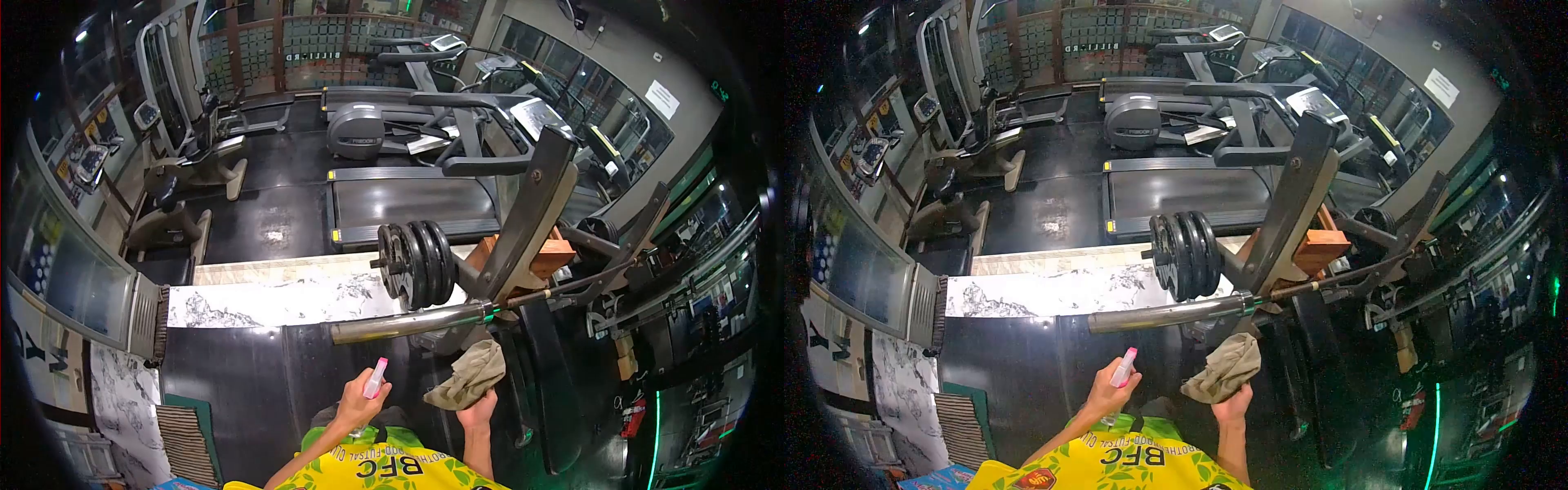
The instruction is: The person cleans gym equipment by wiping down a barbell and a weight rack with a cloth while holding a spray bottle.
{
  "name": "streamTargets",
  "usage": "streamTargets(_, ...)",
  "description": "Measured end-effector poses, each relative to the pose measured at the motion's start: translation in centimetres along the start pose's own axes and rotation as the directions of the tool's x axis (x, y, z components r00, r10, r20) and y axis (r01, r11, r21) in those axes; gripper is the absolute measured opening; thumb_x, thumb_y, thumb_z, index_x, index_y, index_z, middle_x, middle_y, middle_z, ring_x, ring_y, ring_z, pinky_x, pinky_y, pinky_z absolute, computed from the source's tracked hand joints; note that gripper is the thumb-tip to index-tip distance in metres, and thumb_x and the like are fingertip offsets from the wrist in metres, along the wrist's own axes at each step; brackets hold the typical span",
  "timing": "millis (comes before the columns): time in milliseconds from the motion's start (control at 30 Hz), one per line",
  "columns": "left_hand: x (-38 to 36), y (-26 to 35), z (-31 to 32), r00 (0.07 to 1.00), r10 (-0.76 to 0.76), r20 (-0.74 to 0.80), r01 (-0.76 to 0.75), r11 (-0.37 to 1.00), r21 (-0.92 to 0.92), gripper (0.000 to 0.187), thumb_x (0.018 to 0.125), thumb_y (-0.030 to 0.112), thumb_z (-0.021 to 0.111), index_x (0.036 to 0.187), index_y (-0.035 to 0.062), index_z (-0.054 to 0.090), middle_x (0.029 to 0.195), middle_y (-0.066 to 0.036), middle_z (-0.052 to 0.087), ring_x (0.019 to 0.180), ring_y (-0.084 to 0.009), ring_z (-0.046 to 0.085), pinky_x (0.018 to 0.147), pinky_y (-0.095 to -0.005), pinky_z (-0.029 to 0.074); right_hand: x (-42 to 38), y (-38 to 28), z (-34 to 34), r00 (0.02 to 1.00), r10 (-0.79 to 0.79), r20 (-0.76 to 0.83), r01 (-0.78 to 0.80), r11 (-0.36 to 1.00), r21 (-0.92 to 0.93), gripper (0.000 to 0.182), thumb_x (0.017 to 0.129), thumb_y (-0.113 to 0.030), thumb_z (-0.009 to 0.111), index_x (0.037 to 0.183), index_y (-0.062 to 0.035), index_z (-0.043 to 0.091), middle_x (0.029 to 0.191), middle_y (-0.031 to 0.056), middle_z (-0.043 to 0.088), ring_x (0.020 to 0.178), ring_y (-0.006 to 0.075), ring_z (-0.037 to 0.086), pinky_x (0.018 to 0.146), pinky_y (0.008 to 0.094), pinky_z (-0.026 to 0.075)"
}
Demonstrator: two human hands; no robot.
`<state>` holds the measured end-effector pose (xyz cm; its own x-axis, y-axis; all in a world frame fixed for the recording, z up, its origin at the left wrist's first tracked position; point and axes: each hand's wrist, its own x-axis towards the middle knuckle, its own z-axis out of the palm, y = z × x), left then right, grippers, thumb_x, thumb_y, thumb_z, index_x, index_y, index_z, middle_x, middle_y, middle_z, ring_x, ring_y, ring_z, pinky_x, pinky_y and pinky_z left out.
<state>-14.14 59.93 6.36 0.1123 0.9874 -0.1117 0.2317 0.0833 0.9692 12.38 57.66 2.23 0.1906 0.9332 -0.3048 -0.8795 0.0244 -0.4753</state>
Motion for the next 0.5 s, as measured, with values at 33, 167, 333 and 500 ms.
streamTargets(33,0.4,0.3,0.6,1.000,0.003,0.002,-0.003,1.000,0.001,0.019,0.085,0.017,0.070,0.092,0.0036,0.058,0.073,-0.007,0.059,0.065,-0.0152,0.056,0.063,-0.0308,0.046,-0.1,-0.7,-0.2,1.000,-0.007,-0.009,0.007,1.000,-0.006,0.049,0.098,-0.033,0.032,0.140,-0.0105,0.041,0.138,0.0098,0.047,0.124,0.0321,0.048,0.105,0.0500,0.039)
streamTargets(167,1.4,1.5,3.1,0.994,0.106,0.005,-0.106,0.994,0.017,0.022,0.084,0.019,0.070,0.092,0.0025,0.058,0.071,-0.015,0.063,0.065,-0.0308,0.066,0.061,-0.0356,0.049,-0.9,-3.1,-0.6,0.999,-0.004,-0.051,0.003,1.000,-0.014,0.048,0.097,-0.035,0.033,0.138,-0.0131,0.044,0.135,0.0086,0.050,0.121,0.0311,0.050,0.103,0.0507,0.040)
streamTargets(333,2.4,2.7,6.0,0.991,0.120,0.054,-0.121,0.992,0.020,0.022,0.085,0.020,0.069,0.093,0.0024,0.059,0.071,-0.016,0.063,0.065,-0.0328,0.065,0.061,-0.0354,0.049,-1.5,-5.7,-0.7,0.999,-0.010,0.040,0.012,0.998,-0.054,0.047,0.097,-0.038,0.033,0.137,-0.0176,0.046,0.134,0.0068,0.052,0.119,0.0300,0.053,0.102,0.0516,0.041)
streamTargets(500,3.3,3.3,8.6,0.988,0.139,0.062,-0.139,0.990,-0.010,0.022,0.085,0.021,0.069,0.095,0.0032,0.059,0.073,-0.016,0.062,0.066,-0.0317,0.064,0.063,-0.0359,0.049,-0.9,-7.5,0.1,0.991,-0.132,0.019,0.132,0.989,-0.060,0.049,0.100,-0.042,0.032,0.141,-0.0150,0.042,0.137,0.0061,0.050,0.121,0.0302,0.052,0.103,0.0481,0.042)
